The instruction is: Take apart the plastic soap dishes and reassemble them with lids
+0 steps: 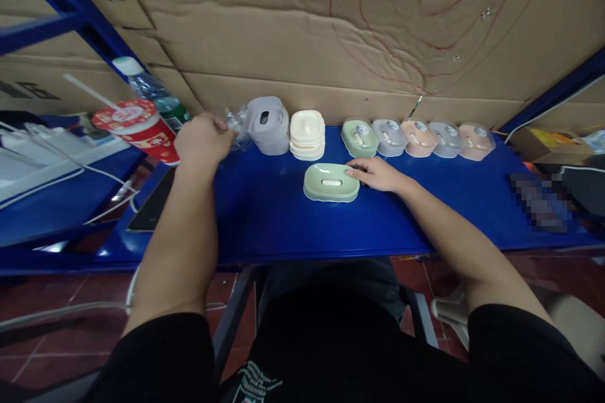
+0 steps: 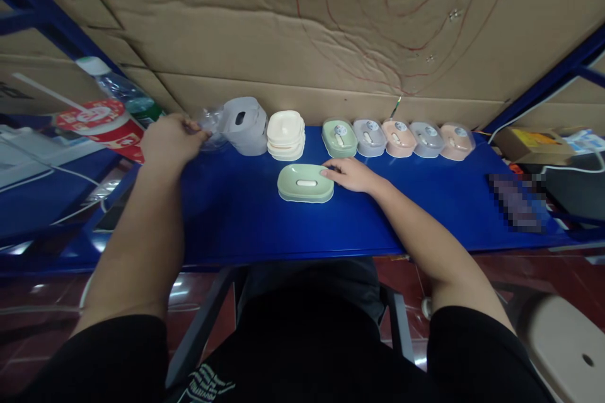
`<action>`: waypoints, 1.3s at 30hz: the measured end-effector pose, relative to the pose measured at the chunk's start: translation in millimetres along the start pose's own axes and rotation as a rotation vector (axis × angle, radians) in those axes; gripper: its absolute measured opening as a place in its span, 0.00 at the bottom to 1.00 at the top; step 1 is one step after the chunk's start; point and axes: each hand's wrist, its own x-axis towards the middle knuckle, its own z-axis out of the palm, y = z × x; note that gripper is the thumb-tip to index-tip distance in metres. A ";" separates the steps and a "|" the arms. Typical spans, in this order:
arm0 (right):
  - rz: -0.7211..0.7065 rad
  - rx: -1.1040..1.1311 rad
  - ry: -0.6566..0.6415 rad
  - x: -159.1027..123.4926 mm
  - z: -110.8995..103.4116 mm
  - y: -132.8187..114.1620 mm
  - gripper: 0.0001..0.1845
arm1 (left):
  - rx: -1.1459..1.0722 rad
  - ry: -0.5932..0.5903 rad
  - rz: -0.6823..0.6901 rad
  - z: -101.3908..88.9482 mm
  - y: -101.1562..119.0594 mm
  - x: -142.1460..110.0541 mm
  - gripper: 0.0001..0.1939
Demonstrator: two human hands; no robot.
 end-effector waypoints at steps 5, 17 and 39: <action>0.007 0.005 -0.011 -1.0 -1.6 -2.9 0.37 | -0.142 0.227 -0.017 -0.2 -0.7 -0.4 0.15; -0.013 0.139 0.188 -4.5 -1.8 -4.8 0.41 | -0.469 0.510 0.379 6.4 20.7 -33.7 0.17; 0.223 0.281 -0.070 -13.7 -18.8 -19.2 0.32 | -0.521 -0.393 0.779 54.3 70.8 -77.9 0.21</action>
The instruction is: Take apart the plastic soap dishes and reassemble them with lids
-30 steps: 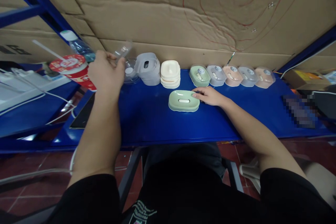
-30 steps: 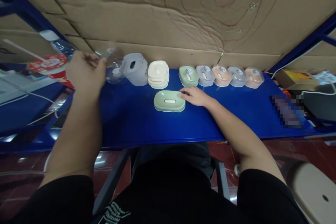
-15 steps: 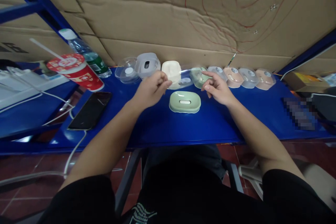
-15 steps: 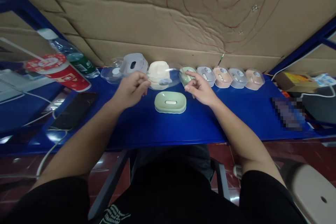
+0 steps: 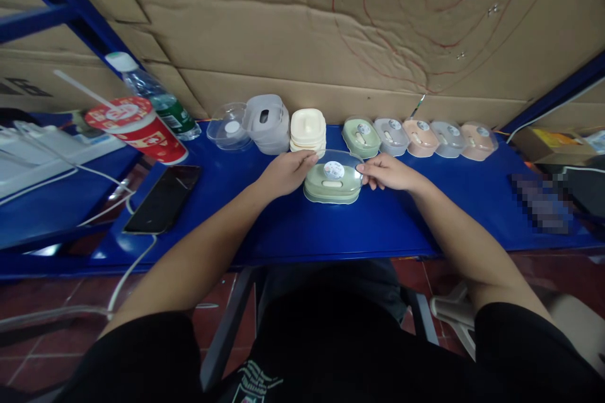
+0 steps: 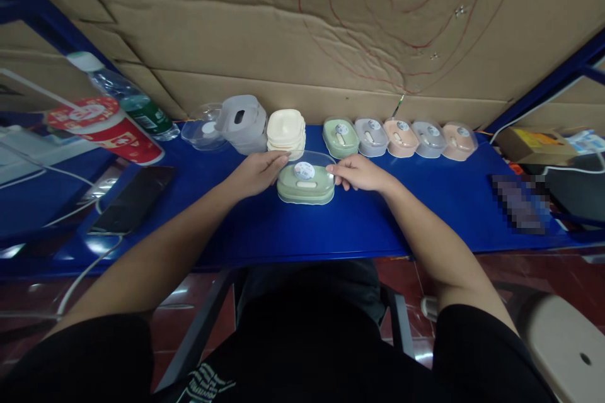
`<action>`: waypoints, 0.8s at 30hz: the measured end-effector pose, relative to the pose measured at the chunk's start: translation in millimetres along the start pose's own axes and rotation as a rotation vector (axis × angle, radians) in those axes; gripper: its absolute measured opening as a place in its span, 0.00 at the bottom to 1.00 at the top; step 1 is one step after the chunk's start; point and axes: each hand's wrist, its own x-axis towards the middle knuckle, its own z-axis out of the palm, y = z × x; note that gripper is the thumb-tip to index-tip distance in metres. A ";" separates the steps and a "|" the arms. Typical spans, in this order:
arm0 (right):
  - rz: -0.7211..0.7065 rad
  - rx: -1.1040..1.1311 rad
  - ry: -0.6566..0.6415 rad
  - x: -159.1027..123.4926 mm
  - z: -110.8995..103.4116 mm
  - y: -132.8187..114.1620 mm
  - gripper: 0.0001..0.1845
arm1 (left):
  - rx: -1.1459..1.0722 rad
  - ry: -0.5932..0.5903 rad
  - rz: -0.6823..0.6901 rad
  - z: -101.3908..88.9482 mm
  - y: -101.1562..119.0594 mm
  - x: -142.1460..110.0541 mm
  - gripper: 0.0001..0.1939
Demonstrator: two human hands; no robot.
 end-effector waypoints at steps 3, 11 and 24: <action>0.027 0.019 -0.032 3.2 0.7 4.8 0.34 | 0.001 -0.032 -0.019 -0.9 1.2 0.8 0.23; 0.009 0.045 -0.179 8.2 4.8 12.4 0.37 | 0.063 -0.158 -0.106 -9.5 -0.6 0.9 0.29; 0.014 -0.028 -0.119 6.7 -1.7 14.0 0.37 | -0.022 -0.319 -0.138 -12.7 7.3 -2.8 0.23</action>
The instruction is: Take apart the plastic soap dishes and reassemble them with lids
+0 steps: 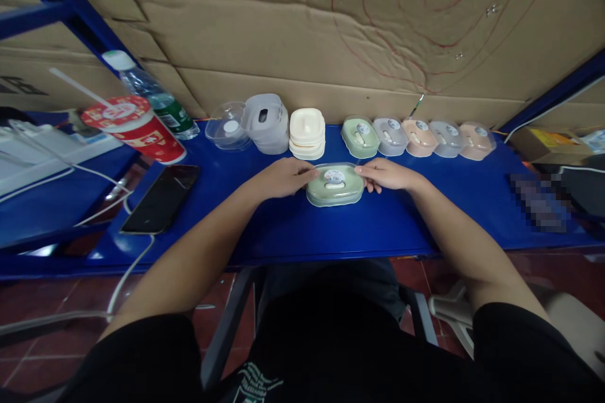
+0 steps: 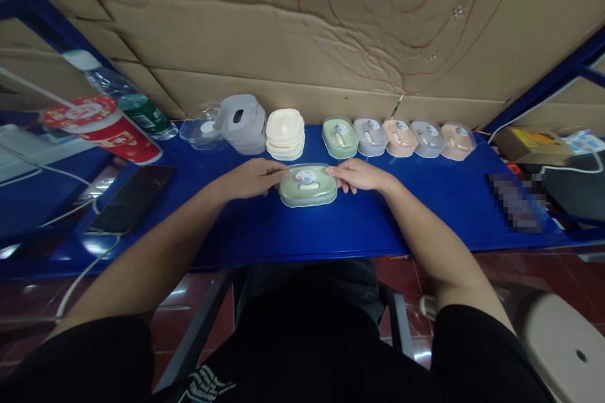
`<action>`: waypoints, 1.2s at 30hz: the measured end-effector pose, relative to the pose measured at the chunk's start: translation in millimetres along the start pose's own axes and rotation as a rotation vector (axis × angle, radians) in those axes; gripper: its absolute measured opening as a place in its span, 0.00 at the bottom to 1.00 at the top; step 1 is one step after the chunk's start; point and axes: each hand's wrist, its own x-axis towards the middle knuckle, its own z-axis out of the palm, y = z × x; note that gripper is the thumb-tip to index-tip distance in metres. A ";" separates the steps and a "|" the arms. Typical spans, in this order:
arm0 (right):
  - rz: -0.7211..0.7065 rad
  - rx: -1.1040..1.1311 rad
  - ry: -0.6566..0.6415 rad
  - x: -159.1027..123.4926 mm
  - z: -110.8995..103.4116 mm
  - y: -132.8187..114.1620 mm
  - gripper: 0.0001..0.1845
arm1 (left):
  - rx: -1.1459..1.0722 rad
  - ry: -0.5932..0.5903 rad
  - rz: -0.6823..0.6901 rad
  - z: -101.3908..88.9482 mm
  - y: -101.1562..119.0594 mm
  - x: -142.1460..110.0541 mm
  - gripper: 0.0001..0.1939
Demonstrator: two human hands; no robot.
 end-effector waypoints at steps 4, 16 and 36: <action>0.012 0.000 0.005 1.4 0.1 2.2 0.38 | 0.137 0.090 0.056 5.4 -5.7 4.0 0.25; -0.590 -0.596 0.522 -6.3 21.5 -22.9 0.31 | 0.088 0.075 0.018 11.1 -3.5 8.0 0.32; -0.417 -0.893 0.258 -14.0 16.3 -27.3 0.33 | 0.275 0.135 -0.006 9.2 -4.7 6.1 0.34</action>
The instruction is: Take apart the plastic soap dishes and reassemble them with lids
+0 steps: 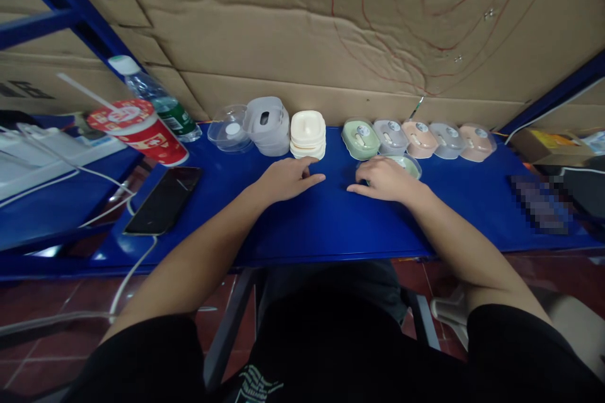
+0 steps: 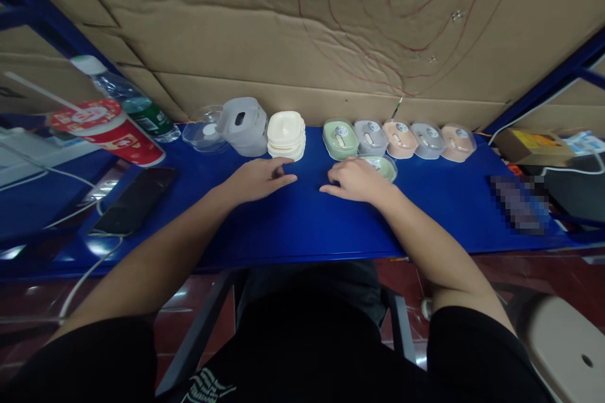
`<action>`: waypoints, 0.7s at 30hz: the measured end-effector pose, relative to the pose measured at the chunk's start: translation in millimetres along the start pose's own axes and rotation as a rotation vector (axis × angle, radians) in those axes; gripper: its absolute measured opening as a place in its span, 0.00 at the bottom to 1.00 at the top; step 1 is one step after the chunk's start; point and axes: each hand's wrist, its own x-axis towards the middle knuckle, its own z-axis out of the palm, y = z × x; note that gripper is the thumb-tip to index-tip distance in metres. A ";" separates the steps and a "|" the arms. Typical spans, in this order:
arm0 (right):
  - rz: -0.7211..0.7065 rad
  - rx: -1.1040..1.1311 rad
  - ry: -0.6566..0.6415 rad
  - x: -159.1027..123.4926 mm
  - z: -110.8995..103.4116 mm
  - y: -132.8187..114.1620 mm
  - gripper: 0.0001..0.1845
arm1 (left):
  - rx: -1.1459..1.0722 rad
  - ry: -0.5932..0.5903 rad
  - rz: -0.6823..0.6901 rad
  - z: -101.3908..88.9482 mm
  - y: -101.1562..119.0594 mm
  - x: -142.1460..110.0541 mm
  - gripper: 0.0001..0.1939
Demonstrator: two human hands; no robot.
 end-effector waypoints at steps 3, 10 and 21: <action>0.161 -0.085 -0.068 -4.8 -4.0 9.8 0.33 | 0.039 0.027 -0.034 -3.3 0.2 -0.3 0.31; 0.529 -0.311 -0.061 -19.4 -20.4 27.2 0.27 | 0.066 0.047 -0.039 -5.4 0.5 -1.3 0.30; 0.479 0.237 0.334 -3.7 22.6 51.2 0.29 | -0.031 0.310 -0.169 -12.7 -10.3 1.4 0.32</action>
